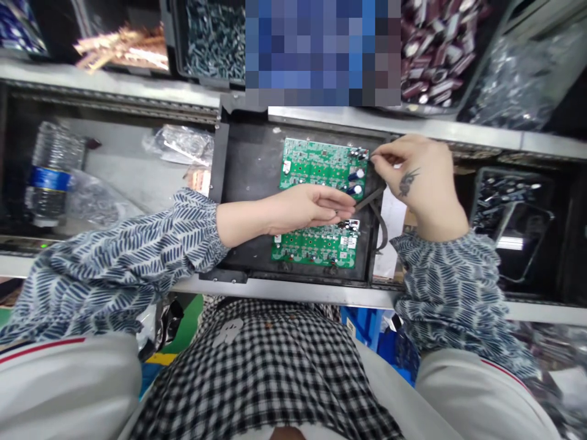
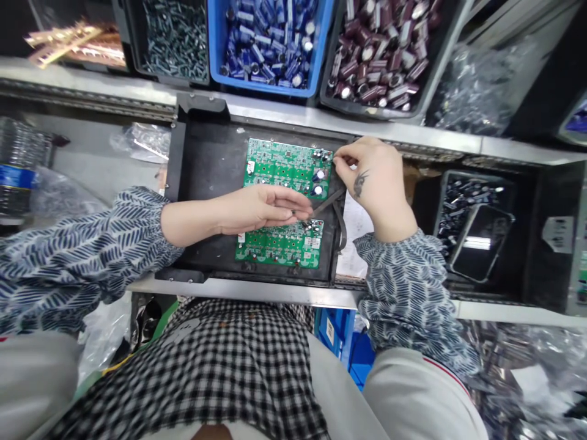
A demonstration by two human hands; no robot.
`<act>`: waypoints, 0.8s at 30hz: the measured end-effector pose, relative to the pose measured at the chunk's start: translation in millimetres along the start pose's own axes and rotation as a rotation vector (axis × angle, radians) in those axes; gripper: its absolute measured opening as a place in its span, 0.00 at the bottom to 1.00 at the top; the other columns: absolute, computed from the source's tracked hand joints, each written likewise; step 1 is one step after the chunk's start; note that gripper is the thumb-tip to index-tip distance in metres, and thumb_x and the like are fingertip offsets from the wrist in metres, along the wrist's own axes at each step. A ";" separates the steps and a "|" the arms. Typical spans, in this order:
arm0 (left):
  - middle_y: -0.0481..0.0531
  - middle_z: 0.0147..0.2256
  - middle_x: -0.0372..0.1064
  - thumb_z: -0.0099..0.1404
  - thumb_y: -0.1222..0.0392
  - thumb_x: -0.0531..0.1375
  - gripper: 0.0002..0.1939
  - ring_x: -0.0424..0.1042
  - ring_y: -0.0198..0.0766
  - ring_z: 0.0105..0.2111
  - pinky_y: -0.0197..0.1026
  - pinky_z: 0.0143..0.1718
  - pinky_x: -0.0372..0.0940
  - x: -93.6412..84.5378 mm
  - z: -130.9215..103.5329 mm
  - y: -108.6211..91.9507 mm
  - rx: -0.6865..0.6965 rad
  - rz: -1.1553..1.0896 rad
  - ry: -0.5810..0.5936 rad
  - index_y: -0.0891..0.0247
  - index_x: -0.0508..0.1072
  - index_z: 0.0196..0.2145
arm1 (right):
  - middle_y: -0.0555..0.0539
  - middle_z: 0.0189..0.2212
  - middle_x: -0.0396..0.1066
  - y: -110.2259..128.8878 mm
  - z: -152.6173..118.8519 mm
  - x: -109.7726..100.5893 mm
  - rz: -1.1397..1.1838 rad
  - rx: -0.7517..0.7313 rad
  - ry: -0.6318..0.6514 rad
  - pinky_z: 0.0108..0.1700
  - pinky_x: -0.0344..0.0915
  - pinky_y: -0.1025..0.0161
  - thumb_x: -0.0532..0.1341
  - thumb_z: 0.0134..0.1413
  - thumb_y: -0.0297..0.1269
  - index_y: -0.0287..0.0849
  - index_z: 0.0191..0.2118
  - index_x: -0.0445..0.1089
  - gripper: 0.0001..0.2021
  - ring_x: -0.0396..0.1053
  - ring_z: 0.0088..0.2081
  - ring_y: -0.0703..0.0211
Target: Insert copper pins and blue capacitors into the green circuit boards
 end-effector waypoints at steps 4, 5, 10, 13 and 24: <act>0.57 0.40 0.78 0.68 0.82 0.56 0.15 0.78 0.31 0.40 0.43 0.60 0.66 -2.1 1.0 -0.5 -0.015 0.001 -0.051 0.72 0.78 0.44 | 0.47 0.33 0.77 -3.3 1.8 1.1 0.008 -0.021 -0.001 0.39 0.63 0.56 0.64 0.57 0.37 0.47 0.35 0.78 0.04 0.69 0.35 0.55; 0.56 0.39 0.78 0.68 0.82 0.56 0.14 0.78 0.31 0.39 0.43 0.60 0.66 -2.0 0.6 -1.5 -0.015 0.004 -0.063 0.72 0.77 0.44 | 0.47 0.32 0.76 -4.2 2.2 1.6 0.015 -0.019 0.001 0.39 0.62 0.57 0.65 0.57 0.37 0.47 0.35 0.78 0.04 0.69 0.35 0.56; 0.53 0.35 0.78 0.72 0.78 0.57 0.10 0.77 0.27 0.35 0.39 0.57 0.68 -0.1 -2.6 -7.0 -0.007 0.031 -0.126 0.72 0.77 0.42 | 0.47 0.33 0.77 -5.3 3.8 4.2 -0.009 -0.022 -0.002 0.40 0.61 0.58 0.65 0.57 0.36 0.45 0.36 0.79 0.05 0.69 0.36 0.56; 0.51 0.33 0.78 0.74 0.73 0.58 0.07 0.76 0.25 0.32 0.32 0.46 0.69 -0.3 -3.3 -8.7 -0.009 0.046 -0.148 0.71 0.77 0.39 | 0.45 0.35 0.77 -3.2 1.2 3.6 -0.013 -0.017 0.013 0.43 0.63 0.57 0.65 0.58 0.37 0.44 0.36 0.79 0.05 0.70 0.37 0.55; 0.50 0.31 0.76 0.77 0.64 0.58 0.13 0.72 0.23 0.29 0.28 0.35 0.65 0.7 -3.3 -3.9 0.060 0.166 -0.057 0.69 0.76 0.34 | 0.50 0.37 0.81 93.7 -62.1 -18.0 0.256 -0.225 -0.191 0.41 0.75 0.57 0.65 0.63 0.41 0.50 0.40 0.80 0.06 0.79 0.37 0.54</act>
Point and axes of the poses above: each hand's wrist, its own z-axis towards the middle knuckle, its own x-axis out of the palm, y = z × x, the point moved 6 cm from there along z, towards the middle knuckle
